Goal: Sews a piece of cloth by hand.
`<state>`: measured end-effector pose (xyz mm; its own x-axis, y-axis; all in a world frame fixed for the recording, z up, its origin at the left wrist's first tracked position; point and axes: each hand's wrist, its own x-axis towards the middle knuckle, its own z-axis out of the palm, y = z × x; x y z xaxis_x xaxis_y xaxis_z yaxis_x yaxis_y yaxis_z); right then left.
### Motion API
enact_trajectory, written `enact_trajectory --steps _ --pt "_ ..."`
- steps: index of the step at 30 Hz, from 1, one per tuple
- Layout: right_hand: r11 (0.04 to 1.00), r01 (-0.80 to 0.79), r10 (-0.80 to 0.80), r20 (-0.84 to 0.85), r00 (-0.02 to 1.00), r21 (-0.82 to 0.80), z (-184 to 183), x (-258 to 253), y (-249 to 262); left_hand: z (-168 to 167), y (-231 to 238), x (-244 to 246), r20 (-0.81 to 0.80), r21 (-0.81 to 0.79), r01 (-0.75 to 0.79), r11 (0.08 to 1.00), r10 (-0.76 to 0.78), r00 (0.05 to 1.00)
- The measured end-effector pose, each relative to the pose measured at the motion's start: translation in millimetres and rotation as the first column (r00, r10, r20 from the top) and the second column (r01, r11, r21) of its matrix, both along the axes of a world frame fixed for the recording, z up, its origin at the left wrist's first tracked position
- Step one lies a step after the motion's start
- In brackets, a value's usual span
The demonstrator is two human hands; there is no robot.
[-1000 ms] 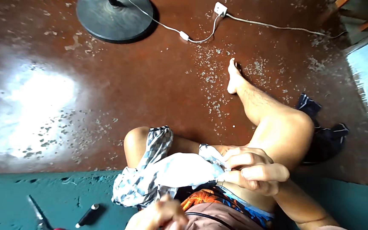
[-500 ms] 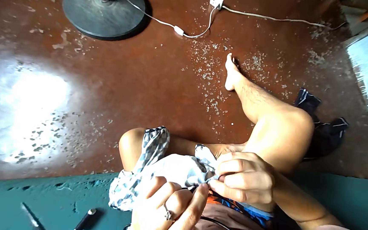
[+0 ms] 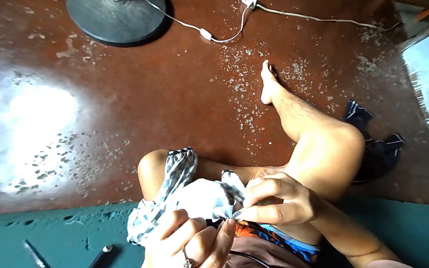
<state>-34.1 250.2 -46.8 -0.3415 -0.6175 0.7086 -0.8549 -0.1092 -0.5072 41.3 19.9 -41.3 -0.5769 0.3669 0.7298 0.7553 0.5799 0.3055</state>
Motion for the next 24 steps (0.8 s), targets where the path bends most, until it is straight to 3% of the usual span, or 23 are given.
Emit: enact_trajectory --steps 13,19,24 --pt "0.998 -0.052 0.037 0.368 0.929 0.031 5 5 -3 -10 10 -6 0.122 0.112 -0.061 0.992 0.047 0.991" --pt "0.998 -0.044 0.019 0.434 0.901 0.046 5 4 -1 -5 15 -9 0.243 0.178 -0.045 0.983 0.001 0.97" --pt "0.996 -0.058 0.016 0.501 0.865 0.069 7 5 -2 -1 17 -12 0.403 0.309 0.006 0.951 -0.137 0.905"
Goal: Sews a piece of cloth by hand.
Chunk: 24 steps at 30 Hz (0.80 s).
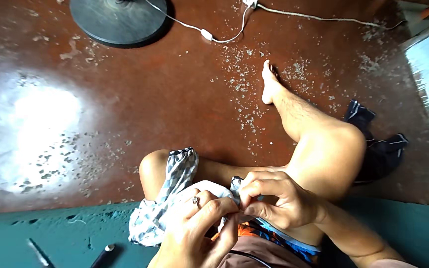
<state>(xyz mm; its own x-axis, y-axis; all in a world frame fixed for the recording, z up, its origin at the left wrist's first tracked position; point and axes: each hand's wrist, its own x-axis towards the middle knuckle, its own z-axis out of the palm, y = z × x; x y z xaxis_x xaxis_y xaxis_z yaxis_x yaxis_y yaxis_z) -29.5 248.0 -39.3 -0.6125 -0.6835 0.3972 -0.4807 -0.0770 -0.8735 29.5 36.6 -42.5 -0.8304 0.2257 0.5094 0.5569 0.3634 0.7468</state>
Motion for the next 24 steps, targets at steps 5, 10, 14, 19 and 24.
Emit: enact_trajectory --steps 5,10,14,19,24 --pt "1.0 -0.006 0.005 0.103 0.995 0.004 0.1 1.5 -0.6 -3.5 1.2 -0.6 0.18 0.194 0.087 0.977 -0.122 0.976" --pt "0.999 0.042 -0.043 0.129 0.991 0.006 -2.2 4.7 -1.9 -3.6 1.4 -0.7 0.324 0.329 0.069 0.942 -0.182 0.928" --pt "0.997 0.077 -0.074 0.102 0.992 -0.026 -5.8 5.1 -3.9 -0.5 0.9 -1.0 0.397 0.409 0.065 0.91 -0.242 0.885" --pt "0.994 0.08 -0.07 0.127 0.989 -0.071 -7.4 4.9 -4.4 2.6 -0.1 -1.2 0.443 0.428 0.055 0.902 -0.263 0.857" --pt "0.997 0.048 -0.032 0.25 0.968 -0.059 -4.1 7.1 -2.9 2.3 -1.3 -2.2 0.446 0.426 0.069 0.902 -0.276 0.851"
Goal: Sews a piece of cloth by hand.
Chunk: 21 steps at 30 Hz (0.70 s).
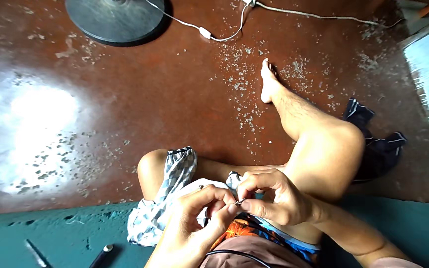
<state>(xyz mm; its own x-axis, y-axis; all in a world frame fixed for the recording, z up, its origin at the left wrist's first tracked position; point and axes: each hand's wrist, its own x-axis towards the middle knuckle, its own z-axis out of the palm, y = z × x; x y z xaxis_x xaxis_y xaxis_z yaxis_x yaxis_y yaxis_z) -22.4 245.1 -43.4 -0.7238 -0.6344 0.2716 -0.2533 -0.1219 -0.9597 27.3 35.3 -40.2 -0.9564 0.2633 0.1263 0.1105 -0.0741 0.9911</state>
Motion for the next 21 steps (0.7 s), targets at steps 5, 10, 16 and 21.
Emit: enact_trajectory --steps 5,10,16,21 --pt "0.998 -0.052 0.057 0.138 0.989 -0.041 1 0 1 -1 -2 0 0.031 0.005 0.027 1.0 -0.027 0.999" --pt "0.996 -0.062 0.071 0.175 0.982 -0.058 -1 0 0 -2 -1 -2 0.08 0.02 0.031 0.999 -0.033 0.996" --pt "0.997 -0.024 0.036 0.164 0.986 -0.072 -2 0 -1 -3 -2 -4 0.066 -0.004 0.022 1.0 -0.022 0.998" --pt "0.996 0.003 0.018 0.222 0.975 -0.091 0 0 -1 0 -15 -3 -0.002 -0.06 -0.008 0.998 0.008 1.0"
